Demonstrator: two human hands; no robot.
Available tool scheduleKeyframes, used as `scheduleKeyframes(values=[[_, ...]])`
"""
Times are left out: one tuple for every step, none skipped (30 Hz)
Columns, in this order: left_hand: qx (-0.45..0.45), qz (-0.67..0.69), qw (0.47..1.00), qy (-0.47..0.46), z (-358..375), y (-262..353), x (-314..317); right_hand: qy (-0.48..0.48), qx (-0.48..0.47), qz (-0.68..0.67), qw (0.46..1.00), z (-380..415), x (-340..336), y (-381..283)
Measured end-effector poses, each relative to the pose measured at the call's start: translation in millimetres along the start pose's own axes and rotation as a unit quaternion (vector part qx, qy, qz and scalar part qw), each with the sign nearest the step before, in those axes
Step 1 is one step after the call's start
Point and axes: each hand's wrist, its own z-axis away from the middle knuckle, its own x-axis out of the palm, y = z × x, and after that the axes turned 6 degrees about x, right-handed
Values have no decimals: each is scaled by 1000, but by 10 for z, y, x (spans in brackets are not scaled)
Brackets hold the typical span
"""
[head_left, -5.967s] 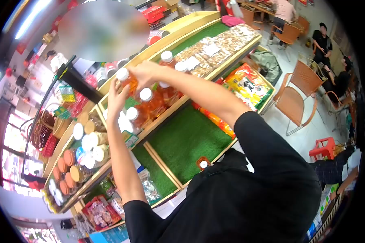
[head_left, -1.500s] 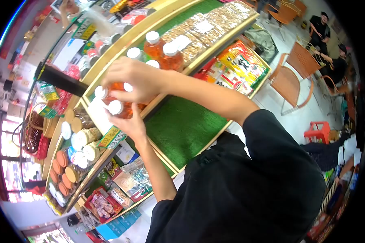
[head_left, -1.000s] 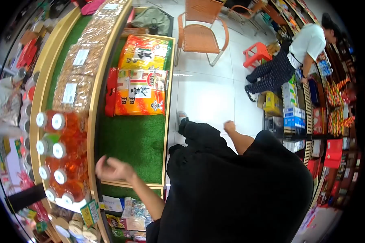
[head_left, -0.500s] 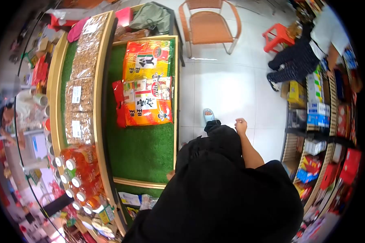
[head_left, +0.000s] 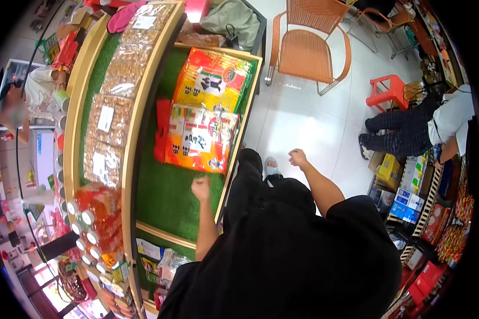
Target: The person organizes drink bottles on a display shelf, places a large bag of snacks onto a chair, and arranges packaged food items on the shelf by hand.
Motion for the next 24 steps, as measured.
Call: scheduleKeyframes(values=[[-18,51,998,34,101,-91,81,-4,-21,7,1000,-47,69,-323],[-57,108,992,37,175,-404,144,-7,-40,12,999,-26,147,-627],[-92,32,995,-28,317,-398,95,0,-42,7,999,8,234,-884],[-158,124,979,-17,500,-710,183,-6,-62,7,998,45,311,-1165],[-226,219,949,-8,597,-1003,306,-9,-82,12,997,62,364,-1430],[-229,233,945,-18,585,-1049,326,-4,-108,35,993,93,425,-1604],[-260,259,930,-33,529,-1130,337,-7,-131,67,989,60,484,-1711],[-290,284,913,-46,426,-1202,352,-16,-144,139,980,-16,541,-1815],[-318,312,893,-56,318,-1261,474,-11,-190,215,958,-83,588,-1900],[-348,338,873,-60,312,-1256,642,10,-255,271,928,-153,663,-1965],[-433,474,766,39,103,-749,812,8,-220,324,920,-126,760,-2081],[-426,397,812,47,-84,-641,888,-2,-223,339,914,-152,817,-2141],[-416,314,852,57,-241,-652,840,-28,-228,381,896,-206,951,-2188],[-379,516,767,22,-436,-920,1007,-58,-239,419,874,-283,1148,-2261],[-356,551,755,-7,-517,-999,1079,-87,-213,474,850,-421,1334,-2315],[-393,484,781,43,-521,-973,1120,-107,-224,486,838,-483,1567,-2350],[-392,428,813,48,-437,-871,1083,-95,-231,500,830,-519,1766,-2370],[-390,370,842,49,-370,-682,1005,-79,-239,511,822,-565,1929,-2443],[-391,375,838,67,-310,-474,889,-79,-150,523,835,-571,2102,-2551],[-409,422,808,39,-266,-249,788,-56,-107,470,874,-776,2238,-2535],[-426,463,778,6,-260,-112,724,-36,-143,459,876,-711,2277,-2629],[-424,437,793,-4,-210,-379,791,-15,-172,442,880,-557,2292,-2737],[-432,404,807,2,-210,-269,735,-22,-166,437,884,-514,2293,-2839],[-440,371,818,5,-196,-140,701,-99,-184,517,830,-536,2238,-2984]])
